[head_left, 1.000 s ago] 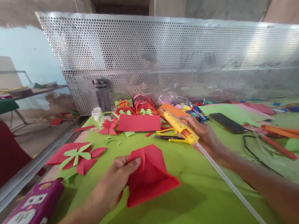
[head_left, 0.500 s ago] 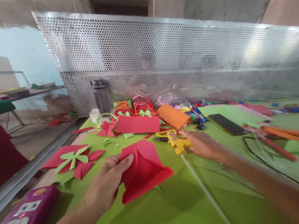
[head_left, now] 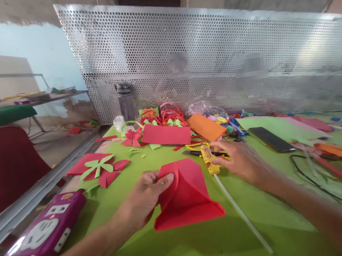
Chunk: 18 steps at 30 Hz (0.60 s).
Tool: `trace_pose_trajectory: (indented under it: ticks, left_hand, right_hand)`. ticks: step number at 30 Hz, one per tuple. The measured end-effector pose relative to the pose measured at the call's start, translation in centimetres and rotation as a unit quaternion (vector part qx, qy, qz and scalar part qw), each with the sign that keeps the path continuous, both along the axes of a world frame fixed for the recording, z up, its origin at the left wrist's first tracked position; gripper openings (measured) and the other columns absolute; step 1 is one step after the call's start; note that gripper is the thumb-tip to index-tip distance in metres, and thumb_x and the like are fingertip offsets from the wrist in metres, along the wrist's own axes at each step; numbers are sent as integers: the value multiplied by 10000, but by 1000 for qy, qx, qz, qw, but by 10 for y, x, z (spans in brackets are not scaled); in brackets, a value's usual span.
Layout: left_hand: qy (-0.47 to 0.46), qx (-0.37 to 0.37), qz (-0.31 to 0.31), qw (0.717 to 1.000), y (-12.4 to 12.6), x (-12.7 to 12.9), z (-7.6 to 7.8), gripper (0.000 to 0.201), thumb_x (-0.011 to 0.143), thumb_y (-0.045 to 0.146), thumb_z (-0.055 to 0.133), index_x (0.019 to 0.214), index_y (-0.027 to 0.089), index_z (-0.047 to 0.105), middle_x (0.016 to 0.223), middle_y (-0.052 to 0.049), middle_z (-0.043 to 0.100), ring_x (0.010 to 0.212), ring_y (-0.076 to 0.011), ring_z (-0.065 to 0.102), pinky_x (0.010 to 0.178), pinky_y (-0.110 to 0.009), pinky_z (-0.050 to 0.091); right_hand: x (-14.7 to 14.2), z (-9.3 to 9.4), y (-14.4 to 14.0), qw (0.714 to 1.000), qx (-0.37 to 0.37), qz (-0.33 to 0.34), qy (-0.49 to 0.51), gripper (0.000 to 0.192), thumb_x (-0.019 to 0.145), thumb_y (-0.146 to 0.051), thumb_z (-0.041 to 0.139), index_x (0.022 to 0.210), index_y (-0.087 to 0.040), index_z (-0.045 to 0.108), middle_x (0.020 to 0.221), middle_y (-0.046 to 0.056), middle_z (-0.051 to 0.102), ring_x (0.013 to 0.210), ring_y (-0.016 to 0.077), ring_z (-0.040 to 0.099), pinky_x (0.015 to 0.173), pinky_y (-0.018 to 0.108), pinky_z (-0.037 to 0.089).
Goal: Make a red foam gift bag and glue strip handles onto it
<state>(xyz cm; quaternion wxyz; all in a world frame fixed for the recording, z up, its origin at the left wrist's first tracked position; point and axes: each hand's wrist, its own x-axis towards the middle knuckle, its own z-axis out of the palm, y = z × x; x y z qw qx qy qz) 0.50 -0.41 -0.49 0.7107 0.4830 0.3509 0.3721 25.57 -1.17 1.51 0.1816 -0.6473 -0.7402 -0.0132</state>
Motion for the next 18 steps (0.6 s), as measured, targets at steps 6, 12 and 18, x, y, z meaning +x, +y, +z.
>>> trace_pose_trajectory:
  ticks: [6, 12, 18]
  left_hand:
    - [20, 77, -73, 994, -6, 6, 1, 307, 723, 396, 668, 585, 133, 590, 532, 34, 566, 467, -59, 453, 442, -159, 338]
    - [82, 141, -124, 979, -11, 11, 6, 307, 738, 377, 634, 589, 116, 574, 505, 45, 482, 448, -44, 359, 422, -163, 263]
    - [113, 124, -169, 971, -5, 3, 5, 300, 761, 386, 612, 698, 95, 641, 604, -17, 581, 521, -89, 476, 503, -204, 376]
  right_hand:
    - [-40, 2, -16, 909, -101, 170, 366, 393, 761, -450, 605, 1029, -162, 606, 968, 78, 669, 863, 187, 617, 731, 300, 480]
    - [-61, 7, -28, 903, -147, 152, 374, 314, 723, -456, 644, 638, -161, 576, 529, -47, 491, 499, 81, 422, 469, 215, 340]
    - [-55, 7, -31, 909, -100, 142, 378, 295, 749, -384, 614, 574, -168, 515, 504, -64, 407, 475, 66, 326, 434, 209, 260]
